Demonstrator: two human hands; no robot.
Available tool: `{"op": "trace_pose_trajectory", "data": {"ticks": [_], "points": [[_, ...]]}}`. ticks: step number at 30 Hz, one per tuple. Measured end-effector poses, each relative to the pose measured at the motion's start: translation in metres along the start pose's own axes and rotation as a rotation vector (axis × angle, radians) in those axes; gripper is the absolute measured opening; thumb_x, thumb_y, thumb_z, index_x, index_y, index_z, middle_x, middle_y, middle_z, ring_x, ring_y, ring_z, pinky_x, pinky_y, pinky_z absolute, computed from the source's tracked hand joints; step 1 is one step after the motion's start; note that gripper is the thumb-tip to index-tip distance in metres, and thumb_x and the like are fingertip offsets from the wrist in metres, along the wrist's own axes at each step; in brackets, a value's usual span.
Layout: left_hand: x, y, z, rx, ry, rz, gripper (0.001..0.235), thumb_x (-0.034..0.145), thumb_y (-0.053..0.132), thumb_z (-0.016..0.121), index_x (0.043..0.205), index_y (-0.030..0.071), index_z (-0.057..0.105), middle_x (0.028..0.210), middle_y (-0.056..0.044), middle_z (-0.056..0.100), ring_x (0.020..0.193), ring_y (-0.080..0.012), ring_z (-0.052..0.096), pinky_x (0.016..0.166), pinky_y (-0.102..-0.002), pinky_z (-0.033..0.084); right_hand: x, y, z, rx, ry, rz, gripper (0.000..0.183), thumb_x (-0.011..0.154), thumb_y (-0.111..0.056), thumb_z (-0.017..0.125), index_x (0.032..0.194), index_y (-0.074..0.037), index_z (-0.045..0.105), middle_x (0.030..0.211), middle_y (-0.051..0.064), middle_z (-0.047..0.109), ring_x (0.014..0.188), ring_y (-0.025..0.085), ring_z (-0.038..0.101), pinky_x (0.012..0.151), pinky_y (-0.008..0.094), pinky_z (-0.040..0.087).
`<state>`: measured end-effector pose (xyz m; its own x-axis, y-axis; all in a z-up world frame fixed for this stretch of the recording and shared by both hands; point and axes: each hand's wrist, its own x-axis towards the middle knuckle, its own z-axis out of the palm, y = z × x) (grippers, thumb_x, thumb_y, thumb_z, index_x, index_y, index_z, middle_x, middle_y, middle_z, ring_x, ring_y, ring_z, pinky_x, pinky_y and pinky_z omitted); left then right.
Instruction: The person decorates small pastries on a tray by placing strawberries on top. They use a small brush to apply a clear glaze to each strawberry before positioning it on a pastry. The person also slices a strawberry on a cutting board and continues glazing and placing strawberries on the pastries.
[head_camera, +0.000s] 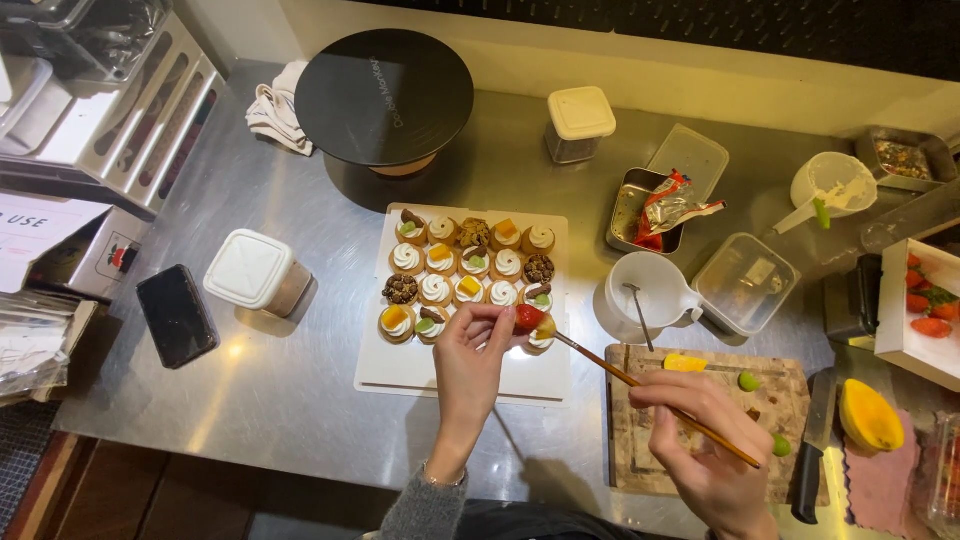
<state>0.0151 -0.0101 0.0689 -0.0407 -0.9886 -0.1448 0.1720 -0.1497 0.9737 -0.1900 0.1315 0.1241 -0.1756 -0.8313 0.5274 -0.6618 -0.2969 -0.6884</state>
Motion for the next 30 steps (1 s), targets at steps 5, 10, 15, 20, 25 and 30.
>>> {"op": "trace_pose_trajectory", "data": {"ticks": [5,10,15,20,25,30], "points": [[-0.002,0.009,0.001,0.041,0.008,-0.047,0.009,0.105,0.011,0.081,0.108,0.002,0.080,0.104,-0.018,0.092,0.092,-0.0256,0.092,0.081,-0.032,0.080,0.001,-0.005,0.004,-0.008,0.037,-0.067,0.021,0.098,0.007,0.070,0.109,-0.002,0.085,0.116,0.017,0.088,0.107,0.025,0.088,0.100,0.035,0.069],[-0.001,0.009,-0.003,0.017,0.001,-0.053,0.010,0.105,0.010,0.081,0.108,0.000,0.080,0.103,-0.020,0.092,0.089,-0.0262,0.092,0.081,-0.033,0.080,0.002,0.000,0.008,-0.019,-0.057,-0.161,0.021,0.096,0.004,0.074,0.112,-0.001,0.087,0.118,0.017,0.088,0.107,0.025,0.089,0.100,0.034,0.073],[0.004,0.007,-0.005,0.011,0.023,-0.113,0.012,0.106,0.012,0.080,0.111,0.001,0.079,0.111,-0.023,0.093,0.090,-0.0300,0.095,0.079,-0.030,0.077,0.005,-0.008,0.003,-0.049,-0.067,-0.160,0.021,0.098,0.005,0.071,0.110,-0.001,0.087,0.117,0.018,0.087,0.102,0.026,0.087,0.093,0.036,0.071],[0.001,0.011,-0.003,-0.002,0.005,-0.092,0.011,0.106,0.009,0.080,0.111,-0.001,0.080,0.105,-0.021,0.092,0.091,-0.0281,0.092,0.081,-0.033,0.081,0.006,-0.005,0.008,-0.022,-0.024,-0.169,0.020,0.099,0.005,0.071,0.111,-0.002,0.086,0.117,0.017,0.088,0.105,0.026,0.089,0.097,0.035,0.074],[0.003,0.007,-0.005,0.015,0.028,-0.086,0.012,0.105,0.012,0.081,0.109,0.001,0.081,0.104,-0.018,0.092,0.094,-0.0244,0.092,0.081,-0.031,0.078,0.013,-0.003,0.007,0.025,-0.124,-0.167,0.020,0.101,0.002,0.071,0.113,-0.001,0.086,0.119,0.016,0.088,0.107,0.026,0.090,0.099,0.036,0.073],[0.004,0.007,-0.004,0.030,0.006,-0.087,0.010,0.107,0.011,0.079,0.112,0.002,0.080,0.107,-0.020,0.093,0.089,-0.0288,0.095,0.080,-0.030,0.077,0.016,-0.002,-0.003,-0.056,-0.064,-0.114,0.025,0.092,0.008,0.072,0.108,-0.003,0.088,0.114,0.014,0.090,0.103,0.023,0.089,0.097,0.031,0.072]]}}
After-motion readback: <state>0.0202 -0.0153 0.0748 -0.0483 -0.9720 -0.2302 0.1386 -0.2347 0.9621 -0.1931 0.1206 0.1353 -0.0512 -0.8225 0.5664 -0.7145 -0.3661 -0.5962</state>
